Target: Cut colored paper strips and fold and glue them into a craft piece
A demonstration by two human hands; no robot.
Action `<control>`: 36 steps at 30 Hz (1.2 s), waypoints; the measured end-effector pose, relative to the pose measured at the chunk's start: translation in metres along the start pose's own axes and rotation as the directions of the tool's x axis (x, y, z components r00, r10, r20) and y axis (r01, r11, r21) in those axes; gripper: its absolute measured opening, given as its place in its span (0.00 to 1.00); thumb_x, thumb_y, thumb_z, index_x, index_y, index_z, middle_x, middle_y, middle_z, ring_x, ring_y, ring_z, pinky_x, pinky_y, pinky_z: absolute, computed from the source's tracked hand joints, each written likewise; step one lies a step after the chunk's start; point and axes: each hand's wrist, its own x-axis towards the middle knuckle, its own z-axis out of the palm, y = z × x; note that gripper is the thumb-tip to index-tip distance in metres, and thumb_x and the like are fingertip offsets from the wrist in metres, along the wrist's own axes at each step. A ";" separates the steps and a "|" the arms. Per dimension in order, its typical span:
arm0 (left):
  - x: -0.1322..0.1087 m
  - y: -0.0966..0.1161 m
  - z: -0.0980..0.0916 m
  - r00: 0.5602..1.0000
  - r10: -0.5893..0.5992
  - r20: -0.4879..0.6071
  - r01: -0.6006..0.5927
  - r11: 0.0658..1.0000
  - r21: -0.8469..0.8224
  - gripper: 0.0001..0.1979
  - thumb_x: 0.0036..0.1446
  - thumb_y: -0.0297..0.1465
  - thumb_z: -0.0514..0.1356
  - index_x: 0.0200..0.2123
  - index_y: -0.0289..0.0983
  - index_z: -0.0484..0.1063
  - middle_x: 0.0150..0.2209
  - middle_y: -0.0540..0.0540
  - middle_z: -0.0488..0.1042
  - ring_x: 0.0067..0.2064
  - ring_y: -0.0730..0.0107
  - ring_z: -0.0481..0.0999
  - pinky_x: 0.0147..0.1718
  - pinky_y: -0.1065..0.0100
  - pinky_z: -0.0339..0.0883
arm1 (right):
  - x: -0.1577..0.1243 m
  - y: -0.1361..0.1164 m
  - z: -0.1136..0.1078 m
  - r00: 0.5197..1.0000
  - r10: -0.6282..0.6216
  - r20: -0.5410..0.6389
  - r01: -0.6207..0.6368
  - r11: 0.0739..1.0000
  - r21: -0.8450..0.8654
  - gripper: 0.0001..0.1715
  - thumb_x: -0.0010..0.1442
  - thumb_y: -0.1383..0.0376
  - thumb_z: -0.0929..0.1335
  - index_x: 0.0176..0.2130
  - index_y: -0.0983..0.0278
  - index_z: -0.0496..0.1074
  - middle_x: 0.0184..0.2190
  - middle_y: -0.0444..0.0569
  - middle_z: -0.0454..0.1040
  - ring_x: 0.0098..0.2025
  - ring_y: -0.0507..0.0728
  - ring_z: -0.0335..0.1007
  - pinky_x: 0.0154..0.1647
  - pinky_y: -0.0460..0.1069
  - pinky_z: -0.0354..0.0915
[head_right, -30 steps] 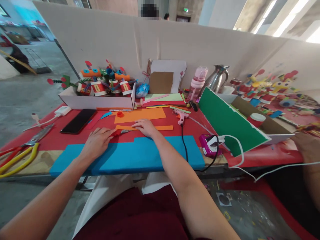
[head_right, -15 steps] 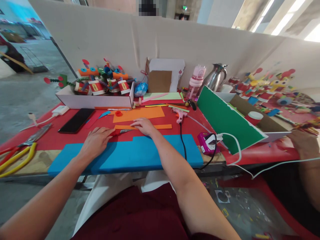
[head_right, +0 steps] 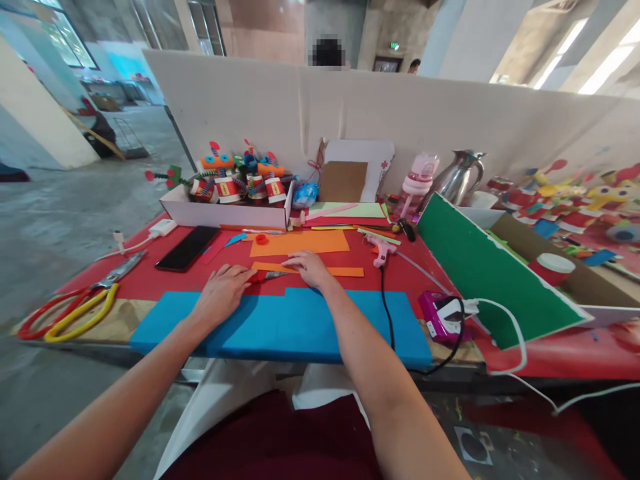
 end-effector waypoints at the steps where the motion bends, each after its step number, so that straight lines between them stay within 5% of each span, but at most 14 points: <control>1: 0.000 0.000 0.000 1.000 -0.001 0.002 0.001 1.000 0.002 0.19 0.62 0.27 0.47 0.52 0.39 0.70 0.49 0.41 0.73 0.48 0.56 0.68 0.45 0.59 0.62 | 0.000 -0.001 0.000 1.000 0.004 0.002 -0.004 1.000 0.003 0.22 0.61 0.74 0.60 0.44 0.58 0.78 0.52 0.49 0.74 0.54 0.57 0.68 0.58 0.55 0.60; 19: 0.004 0.015 0.001 1.000 0.013 0.029 -0.014 0.999 0.052 0.20 0.62 0.27 0.46 0.53 0.36 0.69 0.48 0.40 0.73 0.48 0.55 0.67 0.44 0.57 0.63 | -0.002 -0.007 -0.005 0.998 0.039 0.046 -0.037 0.999 -0.037 0.35 0.50 0.82 0.57 0.46 0.57 0.77 0.53 0.46 0.72 0.56 0.57 0.65 0.60 0.55 0.59; 30: 0.005 0.020 0.004 1.000 0.022 0.004 -0.022 0.996 0.090 0.21 0.63 0.27 0.45 0.55 0.35 0.68 0.49 0.39 0.73 0.49 0.52 0.67 0.44 0.55 0.63 | 0.006 -0.014 0.003 0.998 0.041 0.052 -0.038 0.998 -0.042 0.31 0.54 0.81 0.57 0.45 0.58 0.77 0.54 0.47 0.72 0.57 0.55 0.64 0.59 0.53 0.58; 36: 0.004 0.016 0.005 1.000 0.009 -0.007 -0.009 0.996 0.087 0.20 0.63 0.28 0.46 0.54 0.35 0.69 0.49 0.39 0.73 0.48 0.52 0.67 0.43 0.56 0.63 | -0.002 -0.014 -0.013 0.999 0.018 0.040 -0.013 0.991 -0.135 0.23 0.63 0.71 0.59 0.50 0.56 0.74 0.56 0.49 0.71 0.57 0.57 0.64 0.60 0.57 0.55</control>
